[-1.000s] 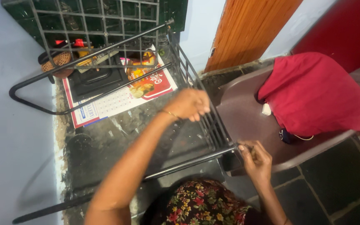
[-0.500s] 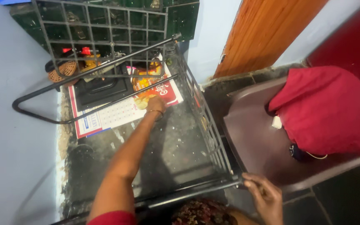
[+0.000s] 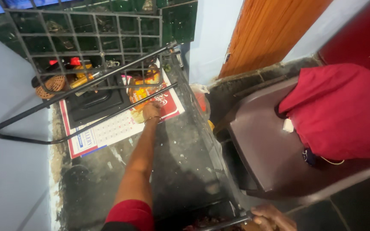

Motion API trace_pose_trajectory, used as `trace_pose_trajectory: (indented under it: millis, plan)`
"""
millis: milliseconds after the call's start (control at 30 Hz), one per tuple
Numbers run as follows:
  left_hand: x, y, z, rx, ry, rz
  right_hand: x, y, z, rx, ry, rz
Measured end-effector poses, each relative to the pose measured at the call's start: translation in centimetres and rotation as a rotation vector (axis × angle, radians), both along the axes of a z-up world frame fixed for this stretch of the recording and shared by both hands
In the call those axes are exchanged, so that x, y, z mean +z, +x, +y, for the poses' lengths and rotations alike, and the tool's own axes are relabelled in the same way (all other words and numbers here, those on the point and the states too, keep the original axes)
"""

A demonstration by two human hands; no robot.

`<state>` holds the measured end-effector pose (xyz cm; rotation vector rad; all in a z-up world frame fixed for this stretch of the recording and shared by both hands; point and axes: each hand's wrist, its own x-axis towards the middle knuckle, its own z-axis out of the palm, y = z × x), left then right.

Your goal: The person assembles a metal rack by inserting and tightening nuts and bolts at multiple joints using a screwdriver. They repeatedly adjust the frame and secure connections at different points to stabilize the structure.

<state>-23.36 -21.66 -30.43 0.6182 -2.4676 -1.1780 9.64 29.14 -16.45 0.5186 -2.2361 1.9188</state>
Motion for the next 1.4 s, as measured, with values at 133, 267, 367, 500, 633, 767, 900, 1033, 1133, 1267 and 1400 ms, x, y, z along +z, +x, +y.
trace_pose_trajectory:
  millis: [133,267,367,500,633,767,900,1033,1133,1267,1400]
  plan:
    - [-0.7,-0.7,0.4,-0.030,-0.356,-0.030,-0.2,0.5,0.2,-0.010,0.068,0.005]
    - [-1.3,-0.3,0.7,-0.023,-0.338,-0.033,0.1,0.9,-0.4,-0.005,0.020,0.014]
    - [-1.5,-0.6,0.9,-0.008,-0.388,-0.076,0.4,0.6,-0.5,0.015,0.039,0.043]
    - [-1.0,-0.7,0.5,0.006,-0.486,-0.148,0.2,0.2,-1.1,-0.017,0.038,0.150]
    - [2.2,0.7,0.1,-0.136,-0.356,-0.034,1.3,-0.1,-1.8,-0.044,-0.029,0.046]
    - [9.3,2.9,2.0,-0.356,-0.425,-0.129,3.9,0.8,-2.5,-0.127,0.053,-0.231]
    - [18.6,7.9,4.9,-0.588,-0.388,-0.140,5.3,0.3,-3.0,-0.101,0.059,-0.204]
    - [27.5,14.4,8.5,-0.821,-0.200,-0.114,6.0,0.1,-3.9,-0.191,0.047,-0.293]
    - [32.6,19.7,11.4,-0.966,-0.164,-0.090,6.9,0.9,-5.0,-0.186,-0.100,-0.252]
    - [36.6,26.0,14.4,-0.973,-0.198,-0.219,8.1,1.7,-5.6,-0.286,-0.130,-0.421]
    - [37.4,30.9,16.4,-0.992,-0.158,-0.058,8.5,2.4,-5.8,-0.201,-0.131,-0.293]
